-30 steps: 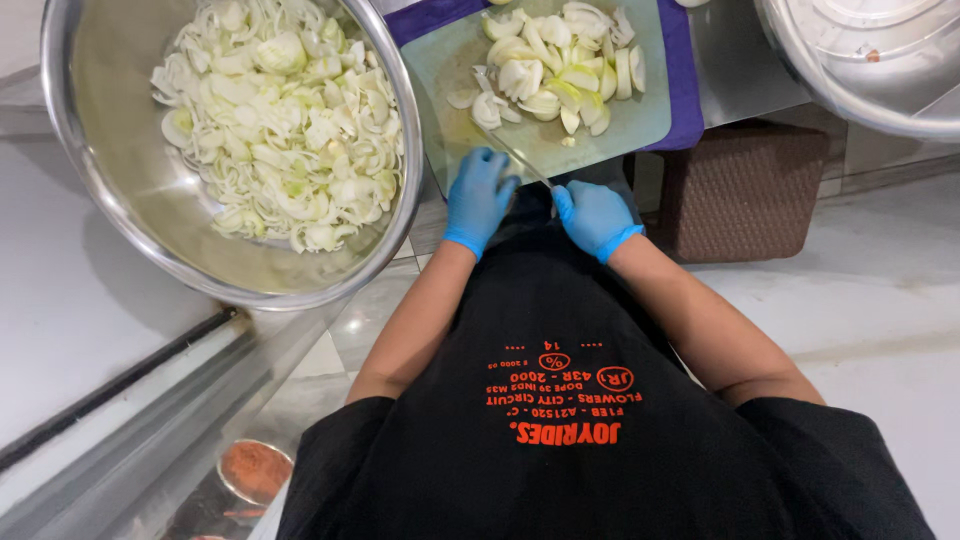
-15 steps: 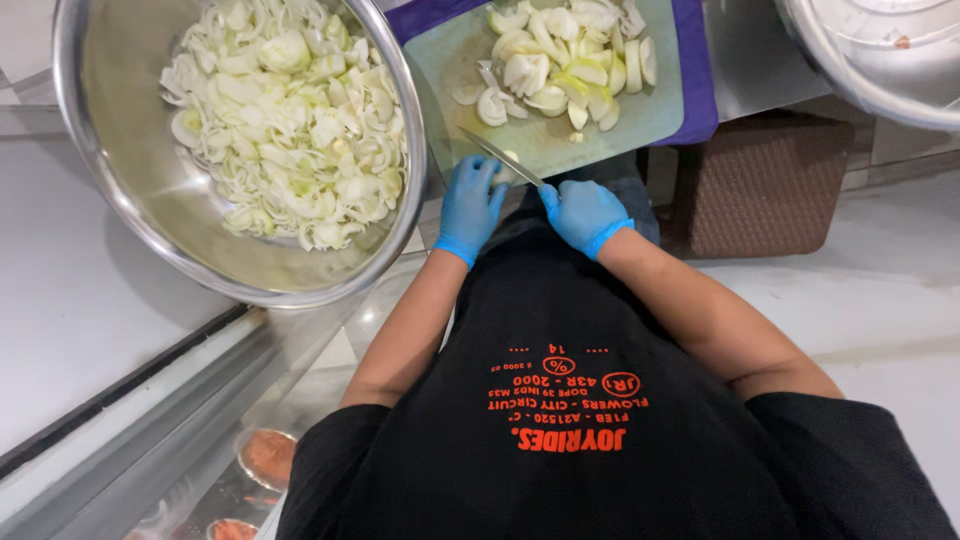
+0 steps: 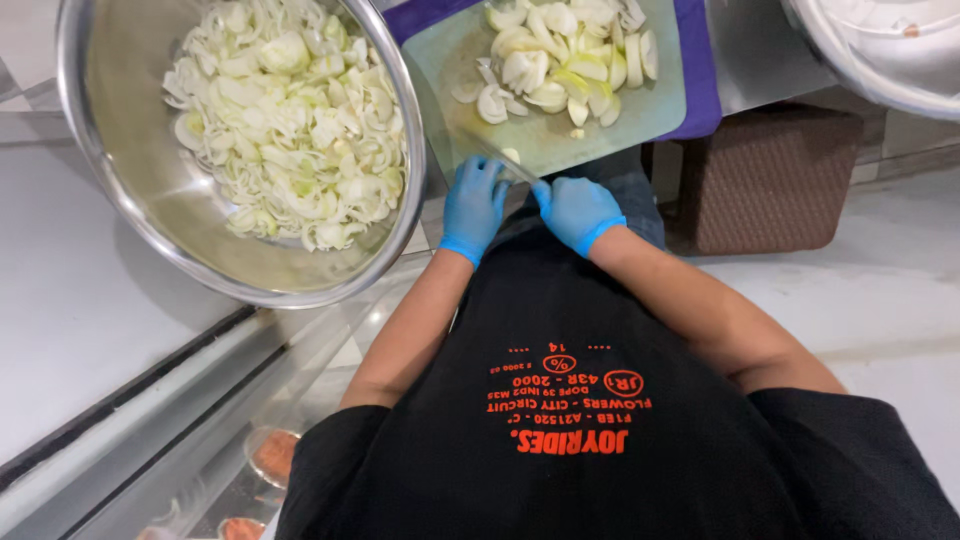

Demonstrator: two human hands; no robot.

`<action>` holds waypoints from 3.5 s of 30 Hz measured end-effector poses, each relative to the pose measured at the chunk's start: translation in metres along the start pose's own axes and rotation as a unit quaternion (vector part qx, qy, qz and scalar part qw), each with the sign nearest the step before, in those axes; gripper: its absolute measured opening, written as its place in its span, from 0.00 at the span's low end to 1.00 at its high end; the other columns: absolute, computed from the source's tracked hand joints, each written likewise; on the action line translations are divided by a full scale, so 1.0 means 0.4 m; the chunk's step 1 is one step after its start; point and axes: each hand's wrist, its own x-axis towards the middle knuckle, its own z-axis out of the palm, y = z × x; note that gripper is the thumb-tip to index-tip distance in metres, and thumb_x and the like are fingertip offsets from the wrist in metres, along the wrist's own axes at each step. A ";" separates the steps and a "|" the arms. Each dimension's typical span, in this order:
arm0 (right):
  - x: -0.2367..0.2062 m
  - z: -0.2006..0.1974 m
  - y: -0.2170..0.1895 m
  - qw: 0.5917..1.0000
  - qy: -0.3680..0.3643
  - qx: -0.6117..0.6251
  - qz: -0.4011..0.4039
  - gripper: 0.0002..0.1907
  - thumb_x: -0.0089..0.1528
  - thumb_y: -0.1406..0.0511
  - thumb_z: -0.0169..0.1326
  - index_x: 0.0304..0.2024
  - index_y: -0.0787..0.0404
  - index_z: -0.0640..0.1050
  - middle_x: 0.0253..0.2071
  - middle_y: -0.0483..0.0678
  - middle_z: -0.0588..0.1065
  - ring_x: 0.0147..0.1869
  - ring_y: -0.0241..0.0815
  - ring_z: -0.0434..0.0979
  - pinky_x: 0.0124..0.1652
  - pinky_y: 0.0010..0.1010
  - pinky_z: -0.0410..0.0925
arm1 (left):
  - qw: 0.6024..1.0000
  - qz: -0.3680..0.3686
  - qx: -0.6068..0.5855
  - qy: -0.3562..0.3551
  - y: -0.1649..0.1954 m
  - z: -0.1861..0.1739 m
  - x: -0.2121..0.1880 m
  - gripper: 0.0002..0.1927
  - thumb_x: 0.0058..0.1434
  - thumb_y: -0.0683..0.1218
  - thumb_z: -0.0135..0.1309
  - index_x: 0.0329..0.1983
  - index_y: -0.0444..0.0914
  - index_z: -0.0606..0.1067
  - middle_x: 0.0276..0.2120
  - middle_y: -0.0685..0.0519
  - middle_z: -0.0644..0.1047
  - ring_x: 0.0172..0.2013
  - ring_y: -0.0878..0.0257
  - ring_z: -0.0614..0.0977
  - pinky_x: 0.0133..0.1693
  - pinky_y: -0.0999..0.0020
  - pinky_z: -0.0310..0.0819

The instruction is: The person slices peeled onions into thin pieces on a cutting board with a knife and transfers the slices by hand into a large metal bowl, repeating the cycle onion after onion. Near the end they tip the cutting board to slide the remaining slices into the bowl and resume slicing.

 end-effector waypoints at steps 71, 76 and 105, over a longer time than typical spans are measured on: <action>-0.003 0.032 0.000 0.999 -0.027 -0.005 -0.036 0.30 0.70 0.48 0.42 0.30 0.63 0.81 0.32 0.64 0.79 0.37 0.67 0.80 0.40 0.56 0.72 | 0.996 -0.007 -0.030 0.085 -0.028 0.045 -0.043 0.11 0.60 0.42 0.61 0.46 0.39 0.77 0.44 0.45 0.74 0.44 0.46 0.79 0.45 0.54 0.75; -0.007 0.037 -0.002 0.999 -0.020 -0.009 -0.047 0.29 0.71 0.48 0.42 0.32 0.63 0.81 0.33 0.64 0.79 0.38 0.67 0.80 0.41 0.56 0.72 | 0.997 -0.003 -0.009 0.077 -0.031 0.045 -0.051 0.10 0.60 0.42 0.62 0.44 0.39 0.77 0.43 0.46 0.74 0.44 0.45 0.78 0.45 0.53 0.74; 0.067 0.109 0.081 0.947 -0.207 0.235 0.074 0.37 0.75 0.44 0.37 0.33 0.70 0.77 0.35 0.71 0.75 0.39 0.77 0.75 0.41 0.63 0.68 | 0.997 -0.037 0.024 0.067 -0.068 0.077 -0.056 0.08 0.64 0.45 0.59 0.43 0.40 0.75 0.47 0.45 0.75 0.46 0.45 0.79 0.47 0.52 0.76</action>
